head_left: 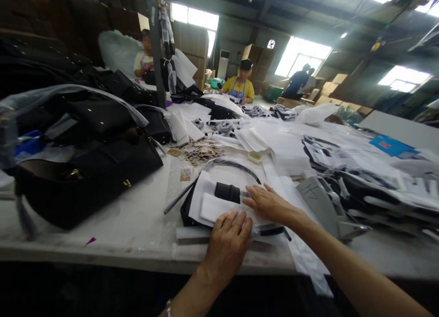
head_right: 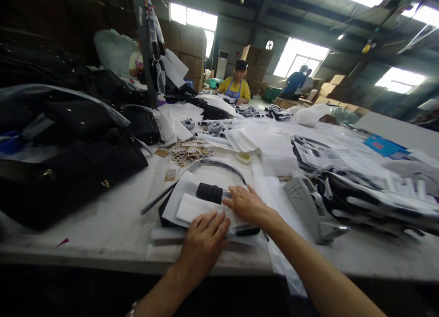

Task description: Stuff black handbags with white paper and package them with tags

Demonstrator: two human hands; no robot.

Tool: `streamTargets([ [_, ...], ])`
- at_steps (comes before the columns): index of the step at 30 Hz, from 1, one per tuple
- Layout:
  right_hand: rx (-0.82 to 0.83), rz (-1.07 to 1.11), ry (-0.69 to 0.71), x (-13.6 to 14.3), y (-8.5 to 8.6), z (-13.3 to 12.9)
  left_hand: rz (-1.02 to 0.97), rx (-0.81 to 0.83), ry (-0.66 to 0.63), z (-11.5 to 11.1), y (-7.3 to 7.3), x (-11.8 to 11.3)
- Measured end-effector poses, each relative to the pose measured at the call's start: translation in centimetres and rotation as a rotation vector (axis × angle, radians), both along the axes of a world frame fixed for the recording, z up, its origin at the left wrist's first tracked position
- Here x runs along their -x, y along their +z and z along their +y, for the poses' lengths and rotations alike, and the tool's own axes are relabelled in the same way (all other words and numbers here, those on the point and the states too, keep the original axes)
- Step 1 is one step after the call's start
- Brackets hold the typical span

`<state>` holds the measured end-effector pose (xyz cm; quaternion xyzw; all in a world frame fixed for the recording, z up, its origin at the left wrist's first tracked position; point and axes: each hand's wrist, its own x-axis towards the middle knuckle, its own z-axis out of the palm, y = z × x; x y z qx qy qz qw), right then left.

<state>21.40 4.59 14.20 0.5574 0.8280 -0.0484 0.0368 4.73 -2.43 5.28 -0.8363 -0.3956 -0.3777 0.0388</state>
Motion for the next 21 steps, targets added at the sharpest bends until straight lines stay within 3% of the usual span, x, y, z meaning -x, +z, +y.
streamTargets([
  [4,-0.113,0.202,0.018,1.3,0.7,-0.8,0.028,0.029,-0.02,-0.2,0.5,0.2],
  [9,-0.115,0.413,0.018,2.5,-3.3,-2.6,0.037,0.043,-0.061,-0.2,1.6,1.3],
  [12,-0.144,0.431,0.021,2.2,-5.0,-3.1,0.111,0.016,-0.057,0.5,2.9,3.9],
  [16,-0.204,0.361,0.048,2.2,-4.9,-3.3,0.229,-0.038,-0.098,2.1,4.2,8.5],
  [18,-0.221,0.325,0.048,2.5,-4.7,-3.4,0.255,-0.075,-0.149,2.7,4.2,10.3],
  [21,-0.224,0.286,0.041,2.8,-4.4,-3.5,0.232,-0.103,-0.116,2.9,3.4,11.7],
])
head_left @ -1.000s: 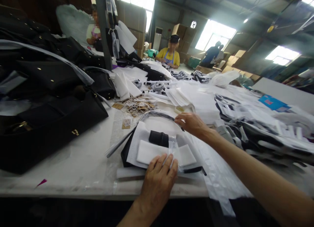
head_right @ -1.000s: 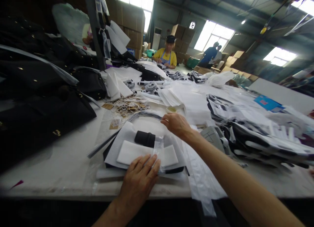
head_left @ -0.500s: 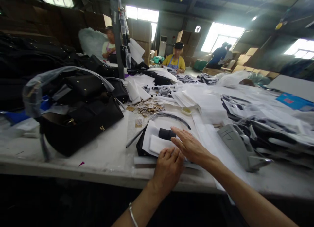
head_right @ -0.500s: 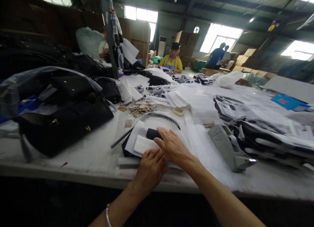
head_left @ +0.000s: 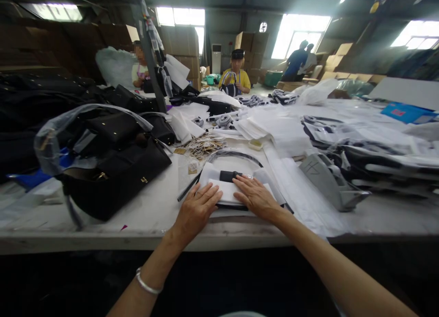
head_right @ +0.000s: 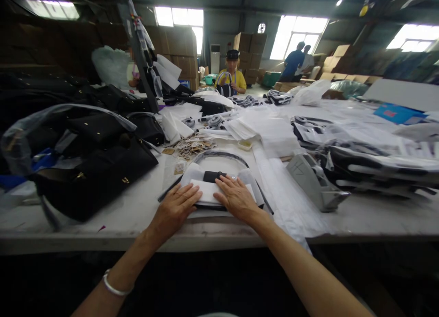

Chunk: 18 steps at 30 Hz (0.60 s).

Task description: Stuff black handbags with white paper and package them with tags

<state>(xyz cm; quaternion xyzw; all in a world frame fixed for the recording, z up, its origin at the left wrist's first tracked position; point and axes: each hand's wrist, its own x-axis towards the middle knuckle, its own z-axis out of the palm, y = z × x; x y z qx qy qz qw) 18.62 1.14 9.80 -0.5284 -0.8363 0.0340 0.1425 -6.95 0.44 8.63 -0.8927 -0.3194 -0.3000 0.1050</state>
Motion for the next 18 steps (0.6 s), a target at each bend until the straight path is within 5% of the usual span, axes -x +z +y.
streamTargets([
  [8,-0.111,-0.017,0.102,2.2,1.9,-1.3,-0.087,0.046,0.066,-0.6,-2.5,-0.3],
  [18,-0.041,-0.022,0.155,4.0,-0.1,-3.0,0.161,0.171,0.018,-0.6,-0.2,1.3],
])
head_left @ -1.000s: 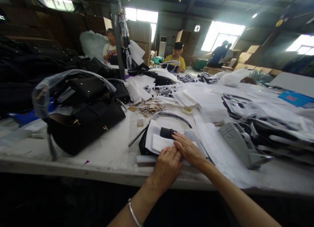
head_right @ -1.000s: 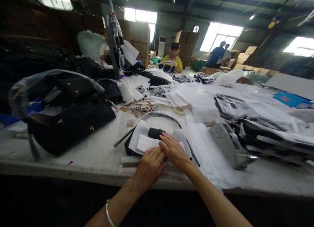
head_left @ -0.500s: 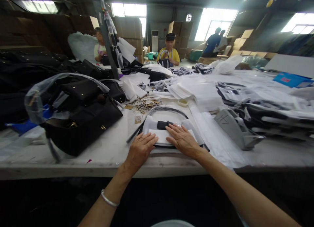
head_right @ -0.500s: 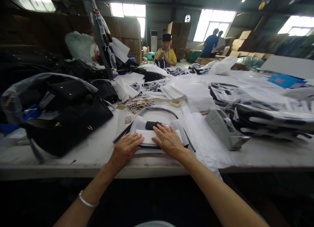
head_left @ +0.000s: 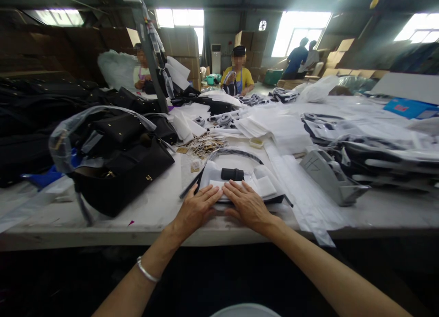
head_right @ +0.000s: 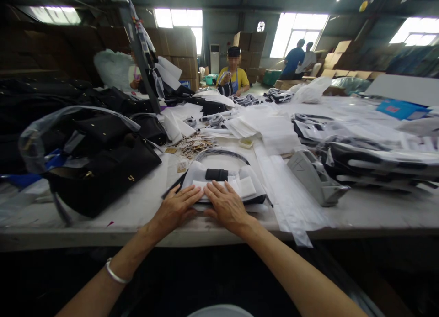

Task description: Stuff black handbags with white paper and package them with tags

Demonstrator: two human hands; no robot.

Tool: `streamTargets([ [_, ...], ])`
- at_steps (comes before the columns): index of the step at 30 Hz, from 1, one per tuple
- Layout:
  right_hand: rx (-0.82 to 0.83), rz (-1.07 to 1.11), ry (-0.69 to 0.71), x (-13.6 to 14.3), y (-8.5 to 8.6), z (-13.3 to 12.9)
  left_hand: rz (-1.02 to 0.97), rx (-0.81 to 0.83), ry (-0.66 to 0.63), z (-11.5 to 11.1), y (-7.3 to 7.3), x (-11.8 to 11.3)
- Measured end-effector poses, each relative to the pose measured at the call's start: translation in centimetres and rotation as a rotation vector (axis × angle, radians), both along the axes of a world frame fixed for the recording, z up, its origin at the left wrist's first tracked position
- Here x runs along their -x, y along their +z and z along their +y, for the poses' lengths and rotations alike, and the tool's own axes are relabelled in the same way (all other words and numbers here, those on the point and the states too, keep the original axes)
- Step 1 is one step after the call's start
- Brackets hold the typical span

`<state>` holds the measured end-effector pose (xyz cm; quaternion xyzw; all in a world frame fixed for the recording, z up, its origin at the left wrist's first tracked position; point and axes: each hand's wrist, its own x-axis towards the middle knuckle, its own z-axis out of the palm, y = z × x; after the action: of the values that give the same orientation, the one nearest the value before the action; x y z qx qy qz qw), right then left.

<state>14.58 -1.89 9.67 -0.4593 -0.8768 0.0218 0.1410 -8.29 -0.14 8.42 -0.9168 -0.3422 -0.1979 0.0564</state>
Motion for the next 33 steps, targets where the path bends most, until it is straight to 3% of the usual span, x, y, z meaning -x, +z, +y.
streamTargets([
  [3,0.004,0.021,-0.019,-0.1,0.2,0.3,-0.041,-0.033,-0.009,1.0,0.0,-0.1],
  [7,0.006,0.032,-0.021,-0.1,0.2,0.3,-0.154,-0.172,-0.018,1.2,-1.2,-0.6],
  [11,-0.023,0.04,-0.011,0.1,-0.2,0.0,-0.143,-0.239,0.037,0.6,-2.2,-0.7],
  [16,-0.071,0.025,0.021,-0.5,-0.1,0.2,-0.106,-0.191,0.08,-0.2,-2.1,-0.5],
  [19,-0.1,0.009,0.094,-1.6,0.0,0.2,-0.13,-0.18,0.088,-1.4,-2.1,-1.4],
  [22,-0.187,0.027,0.132,-2.6,-0.6,-0.2,-0.137,-0.204,0.175,-3.1,-2.5,-2.7],
  [27,-0.311,0.081,0.057,-2.4,-2.3,-1.5,-0.001,-0.287,0.197,-4.6,-1.9,-3.1],
  [33,-0.285,0.041,0.0,-1.6,-2.1,-1.5,0.257,-0.434,0.111,-3.4,-0.6,-3.5],
])
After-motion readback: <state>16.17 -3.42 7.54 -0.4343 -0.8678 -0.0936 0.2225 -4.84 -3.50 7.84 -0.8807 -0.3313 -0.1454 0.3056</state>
